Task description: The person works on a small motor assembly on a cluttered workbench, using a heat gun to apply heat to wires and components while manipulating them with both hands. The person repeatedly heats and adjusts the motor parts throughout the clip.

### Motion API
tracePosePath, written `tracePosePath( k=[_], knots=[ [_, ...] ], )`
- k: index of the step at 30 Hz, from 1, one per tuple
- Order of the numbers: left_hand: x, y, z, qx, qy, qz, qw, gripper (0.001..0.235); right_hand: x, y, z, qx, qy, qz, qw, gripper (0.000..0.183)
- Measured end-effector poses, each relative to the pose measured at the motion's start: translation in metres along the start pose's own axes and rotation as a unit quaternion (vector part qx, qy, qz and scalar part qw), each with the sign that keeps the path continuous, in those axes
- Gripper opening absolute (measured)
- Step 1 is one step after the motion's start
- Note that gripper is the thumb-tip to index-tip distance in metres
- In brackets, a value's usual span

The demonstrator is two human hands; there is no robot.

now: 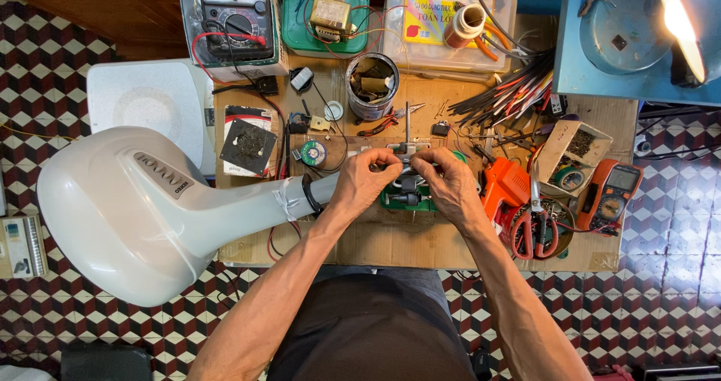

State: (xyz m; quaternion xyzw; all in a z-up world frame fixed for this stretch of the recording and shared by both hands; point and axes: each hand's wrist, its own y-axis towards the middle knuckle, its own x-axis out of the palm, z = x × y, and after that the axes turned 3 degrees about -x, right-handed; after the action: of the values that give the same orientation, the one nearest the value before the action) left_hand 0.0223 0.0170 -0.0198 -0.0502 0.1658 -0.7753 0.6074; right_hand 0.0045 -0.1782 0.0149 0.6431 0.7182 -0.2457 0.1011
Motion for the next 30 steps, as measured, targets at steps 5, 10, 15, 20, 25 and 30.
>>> tracePosePath(
  k=[5,10,15,20,25,30],
  knots=[
    [0.011,0.001,-0.010,-0.054,0.009,0.027,0.998,0.024,-0.007,-0.003,-0.005,-0.045,0.006,-0.013,0.999,0.019],
    [0.015,-0.001,-0.010,-0.012,0.025,0.053,0.998,0.023,-0.002,-0.005,-0.003,-0.064,0.016,0.002,0.998,0.015],
    [0.010,-0.001,0.009,-0.037,0.017,0.024,0.999,0.022,0.004,-0.007,-0.001,-0.065,0.014,0.020,0.998,0.015],
    [-0.001,-0.009,0.030,0.167,0.184,0.049,0.968,0.029,0.004,-0.008,0.002,-0.027,0.043,0.024,0.998,0.016],
    [-0.009,-0.002,0.039,0.304,0.294,0.042,0.905,0.025,0.005,-0.007,-0.001,-0.047,0.032,0.030,0.998,0.017],
    [-0.013,0.011,0.046,0.324,0.313,-0.024,0.892,0.016,0.003,-0.010,-0.012,-0.071,-0.004,0.040,0.997,0.011]
  ],
)
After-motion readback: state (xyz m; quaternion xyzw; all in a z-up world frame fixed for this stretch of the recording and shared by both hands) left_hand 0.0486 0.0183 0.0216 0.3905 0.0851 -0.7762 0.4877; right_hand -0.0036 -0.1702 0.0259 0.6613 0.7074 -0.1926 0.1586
